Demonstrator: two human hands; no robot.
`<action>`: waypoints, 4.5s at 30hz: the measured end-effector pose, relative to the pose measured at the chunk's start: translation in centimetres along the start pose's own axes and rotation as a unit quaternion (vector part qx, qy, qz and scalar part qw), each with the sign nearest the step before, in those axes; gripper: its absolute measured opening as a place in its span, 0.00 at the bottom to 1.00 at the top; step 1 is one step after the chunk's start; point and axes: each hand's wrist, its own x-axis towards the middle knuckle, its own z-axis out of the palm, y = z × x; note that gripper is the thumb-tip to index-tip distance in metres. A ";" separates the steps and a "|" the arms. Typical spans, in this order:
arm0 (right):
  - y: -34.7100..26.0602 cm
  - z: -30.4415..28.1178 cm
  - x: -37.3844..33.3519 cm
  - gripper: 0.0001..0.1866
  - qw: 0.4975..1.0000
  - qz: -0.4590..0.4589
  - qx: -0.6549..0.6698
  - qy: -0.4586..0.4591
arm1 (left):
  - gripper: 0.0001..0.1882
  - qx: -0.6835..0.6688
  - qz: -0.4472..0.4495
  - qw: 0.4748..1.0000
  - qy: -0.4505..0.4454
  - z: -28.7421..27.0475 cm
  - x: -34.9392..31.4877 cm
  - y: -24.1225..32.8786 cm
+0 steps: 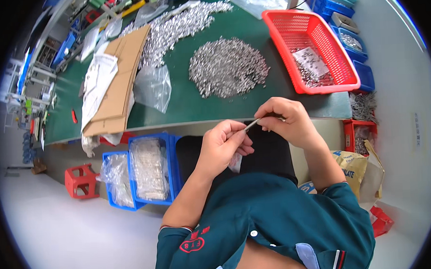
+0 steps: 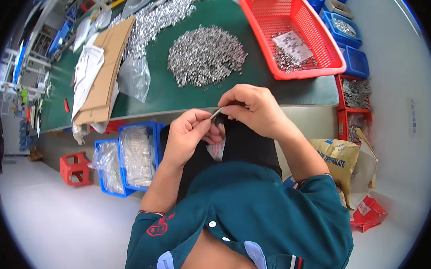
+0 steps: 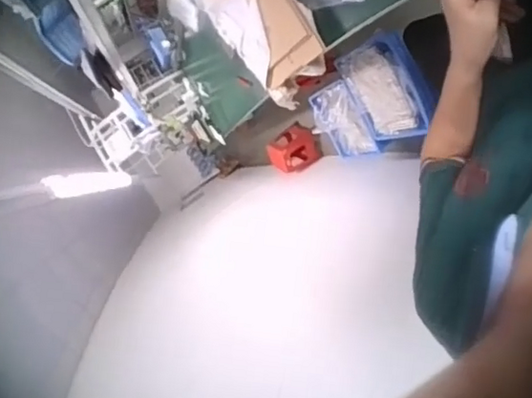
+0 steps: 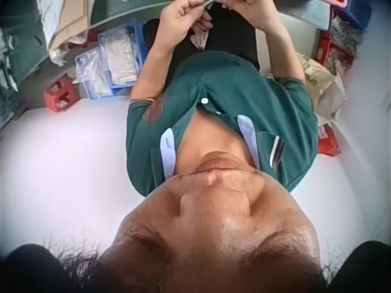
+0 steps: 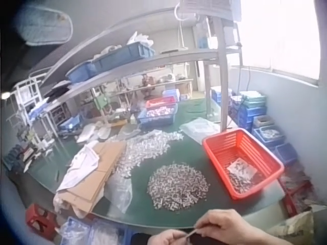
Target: Sorting small metal hardware components and placing them into a plastic bag.
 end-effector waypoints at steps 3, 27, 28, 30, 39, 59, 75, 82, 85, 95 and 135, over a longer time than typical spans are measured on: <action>-1.2 -3.6 0.3 0.07 0.999 0.009 -0.015 0.047 | 0.09 0.036 0.016 0.998 -0.039 2.2 3.2 3.4; 4.2 -15.8 3.7 0.07 0.963 -0.069 -0.218 0.139 | 0.11 0.165 -0.014 0.983 -0.083 8.9 18.4 6.8; 4.6 -16.1 3.6 0.07 0.964 -0.057 -0.223 0.135 | 0.11 0.166 -0.018 0.983 -0.073 8.3 18.0 6.9; 5.1 -16.7 3.5 0.08 0.954 -0.052 -0.266 0.132 | 0.11 0.123 -0.030 0.989 -0.074 5.9 17.1 6.9; 0.7 -8.0 1.1 0.06 0.910 -0.215 -0.301 0.184 | 0.07 -0.303 -0.057 0.947 -0.086 -4.0 6.5 3.1; 8.1 7.5 4.2 0.08 0.905 -0.052 -0.411 0.098 | 0.08 -0.002 -0.008 0.985 0.174 -5.4 -4.9 -6.7; 4.4 7.2 2.1 0.05 0.982 0.169 0.071 -0.041 | 0.06 0.073 0.030 0.980 0.183 -4.0 -3.8 -5.5; 3.0 6.8 1.1 0.03 0.974 0.185 0.103 -0.085 | 0.06 0.147 0.048 0.976 0.153 -2.9 -3.7 -5.1; 2.9 6.4 0.8 0.03 0.984 0.131 0.050 -0.114 | 0.06 0.158 0.035 0.977 0.138 -2.9 -3.8 -4.7; 3.7 5.9 0.0 0.07 0.981 0.108 0.047 -0.151 | 0.08 -0.014 -0.037 0.998 0.043 -3.1 -3.1 -5.0; 3.0 4.5 0.4 0.05 0.993 0.025 -0.026 -0.114 | 0.07 0.000 -0.010 0.997 0.077 -2.9 -2.9 -5.9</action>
